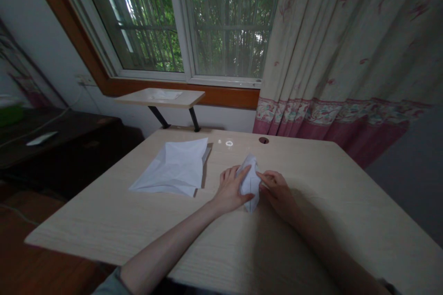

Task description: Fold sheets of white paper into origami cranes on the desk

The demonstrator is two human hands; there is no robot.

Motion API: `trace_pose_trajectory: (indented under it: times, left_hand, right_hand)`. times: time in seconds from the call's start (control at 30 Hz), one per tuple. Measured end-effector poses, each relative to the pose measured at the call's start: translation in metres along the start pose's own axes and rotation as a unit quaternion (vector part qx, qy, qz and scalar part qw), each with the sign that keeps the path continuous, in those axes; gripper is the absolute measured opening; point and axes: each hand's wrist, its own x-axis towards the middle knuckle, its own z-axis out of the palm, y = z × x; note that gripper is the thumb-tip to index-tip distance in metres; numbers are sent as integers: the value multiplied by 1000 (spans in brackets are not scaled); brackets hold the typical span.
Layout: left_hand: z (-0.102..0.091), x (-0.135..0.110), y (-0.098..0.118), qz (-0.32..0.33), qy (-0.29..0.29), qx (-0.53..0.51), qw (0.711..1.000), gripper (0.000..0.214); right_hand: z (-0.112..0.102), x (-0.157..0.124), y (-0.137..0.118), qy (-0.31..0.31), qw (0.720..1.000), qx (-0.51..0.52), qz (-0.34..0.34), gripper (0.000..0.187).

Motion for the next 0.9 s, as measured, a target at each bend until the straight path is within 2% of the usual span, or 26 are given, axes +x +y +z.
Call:
trace_pose_trajectory:
  times: [0.1, 0.27, 0.37, 0.63, 0.9]
  left_hand:
    - [-1, 0, -1, -10, 2, -27, 1000, 86]
    - [-4, 1, -1, -19, 14, -96, 995, 57]
    - [-6, 1, 1, -29, 27, -119, 992, 49]
    - [-4, 0, 1, -47, 46, -159, 985, 42]
    - [2, 0, -6, -52, 93, -221, 969, 45]
  right_hand:
    - [3, 0, 3, -3, 999, -27, -25, 41]
    - [7, -1, 7, -24, 995, -64, -67, 45]
    - [9, -1, 9, -24, 992, -104, -74, 44]
    - [15, -2, 12, -59, 983, -170, -43, 45]
    - [15, -6, 23, -46, 994, -90, -47, 48]
